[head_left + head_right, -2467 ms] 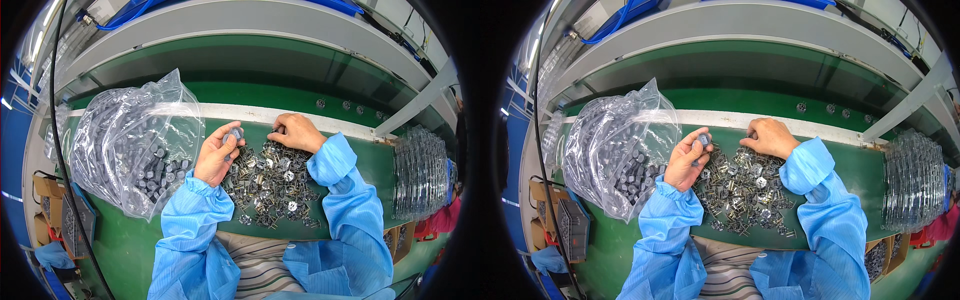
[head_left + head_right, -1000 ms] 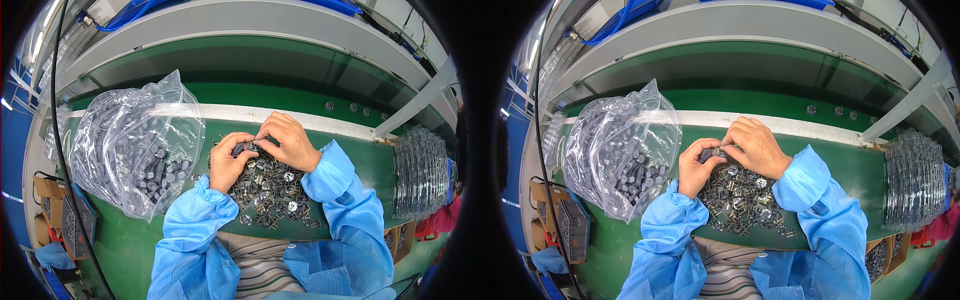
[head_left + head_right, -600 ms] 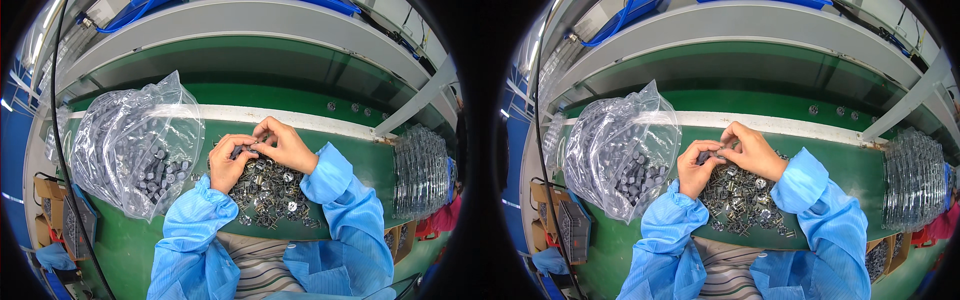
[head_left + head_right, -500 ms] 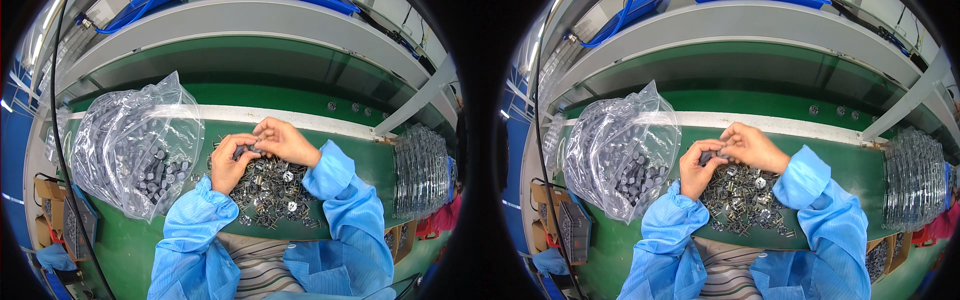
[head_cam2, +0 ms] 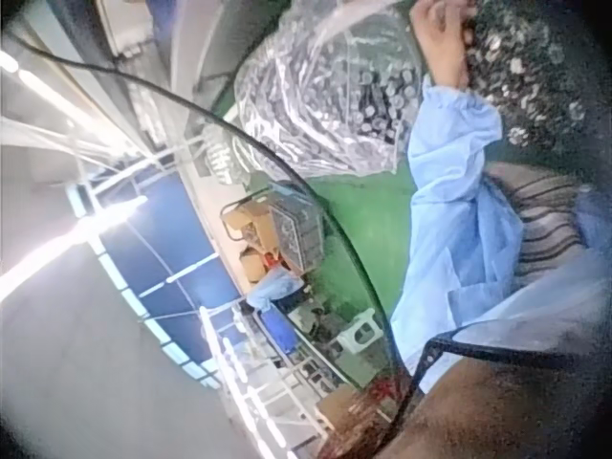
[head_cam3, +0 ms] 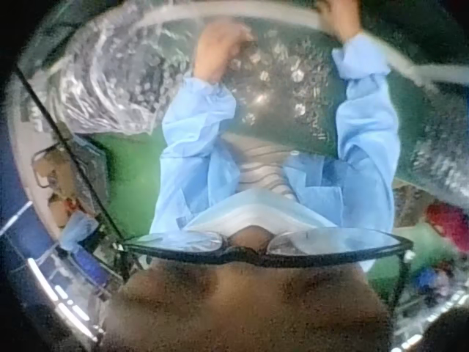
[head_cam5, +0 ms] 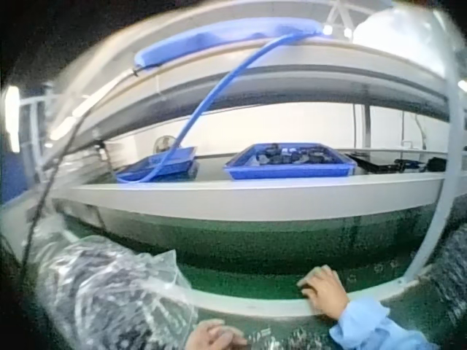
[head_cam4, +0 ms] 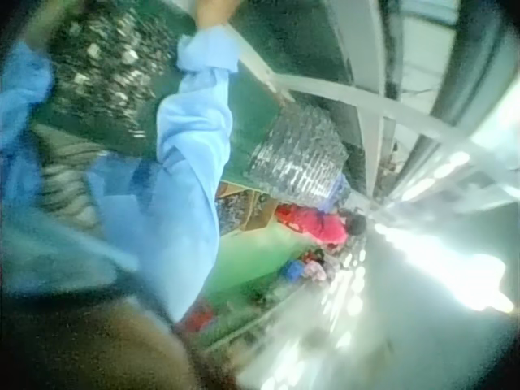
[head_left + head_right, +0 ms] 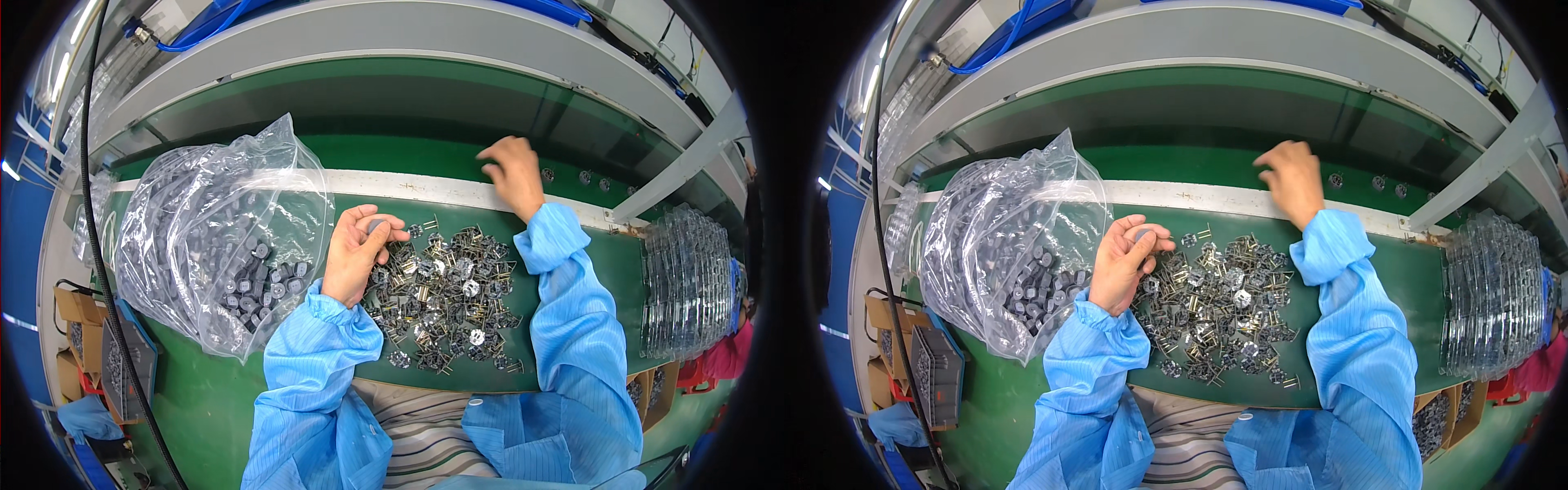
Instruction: The person assembles components by picking up plastic housings, inserting metal contact pieces into them by hand, and placing the assembled units onto the conveyor line.
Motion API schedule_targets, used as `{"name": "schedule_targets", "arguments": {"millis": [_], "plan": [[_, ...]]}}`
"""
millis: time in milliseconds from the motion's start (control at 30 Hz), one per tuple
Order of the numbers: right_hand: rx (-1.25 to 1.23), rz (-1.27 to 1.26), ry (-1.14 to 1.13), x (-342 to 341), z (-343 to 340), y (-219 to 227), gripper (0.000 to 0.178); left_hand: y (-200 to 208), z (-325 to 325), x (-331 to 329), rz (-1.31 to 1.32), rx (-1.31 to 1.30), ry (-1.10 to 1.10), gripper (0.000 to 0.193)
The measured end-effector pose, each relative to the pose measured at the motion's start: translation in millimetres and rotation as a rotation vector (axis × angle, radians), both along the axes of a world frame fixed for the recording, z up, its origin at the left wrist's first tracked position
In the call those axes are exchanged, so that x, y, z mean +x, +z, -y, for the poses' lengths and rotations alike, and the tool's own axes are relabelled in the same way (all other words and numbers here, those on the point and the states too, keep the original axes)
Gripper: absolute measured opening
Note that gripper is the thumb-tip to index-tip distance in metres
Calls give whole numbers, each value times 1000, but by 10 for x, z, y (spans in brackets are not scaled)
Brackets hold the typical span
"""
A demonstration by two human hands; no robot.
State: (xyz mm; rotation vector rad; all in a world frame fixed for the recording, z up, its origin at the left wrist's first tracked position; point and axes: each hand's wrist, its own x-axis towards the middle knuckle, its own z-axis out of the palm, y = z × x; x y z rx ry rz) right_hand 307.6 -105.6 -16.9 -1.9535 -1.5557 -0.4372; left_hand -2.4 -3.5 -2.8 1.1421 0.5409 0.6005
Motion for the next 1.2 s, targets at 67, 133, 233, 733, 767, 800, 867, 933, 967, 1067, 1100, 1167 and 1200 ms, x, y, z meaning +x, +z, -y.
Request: {"name": "schedule_targets", "arguments": {"millis": [67, 133, 233, 733, 767, 800, 867, 933, 967, 1067, 1100, 1167, 1200], "plan": [[-121, -211, 430, -245, -44, 92, 25, -7, 17, 9, -7, 47, -20, 28], [-242, -363, 633, -522, -67, 83, 23, -22, 14, 8, -14, 96, -38, 26], [-325, -396, 608, -662, -52, 51, 19, -42, -4, 0, 39, -13, -91, 26], [-166, -177, 421, -716, -59, -23, 12, -35, 198, 118, -142, 909, 183, 56], [-154, -308, 398, -722, -70, 1, 12, -39, 191, 109, -146, 911, 186, 56], [-141, -438, 373, -732, -74, 35, 12, -41, 183, 101, -161, 951, 194, 53], [-151, -760, 425, -827, -48, 193, 10, -76, 172, 106, -171, 986, 202, 51], [-126, -1009, 510, -967, 13, 346, 5, -125, 140, 101, -189, 803, 185, 46], [-103, -827, 531, -1031, 39, 430, 7, -120, 142, 101, -190, 804, 184, 46], [71, -533, 647, -1152, 36, 443, 10, -86, 192, 105, -185, 847, 188, 46], [48, -429, 642, -1173, 41, 454, 12, -78, 208, 109, -185, 854, 174, 47], [27, -323, 639, -1194, 54, 470, 14, -73, 217, 105, -184, 863, 162, 49], [2, -252, 619, -1196, 66, 475, 16, -77, 215, 99, -194, 857, 144, 50]]}}
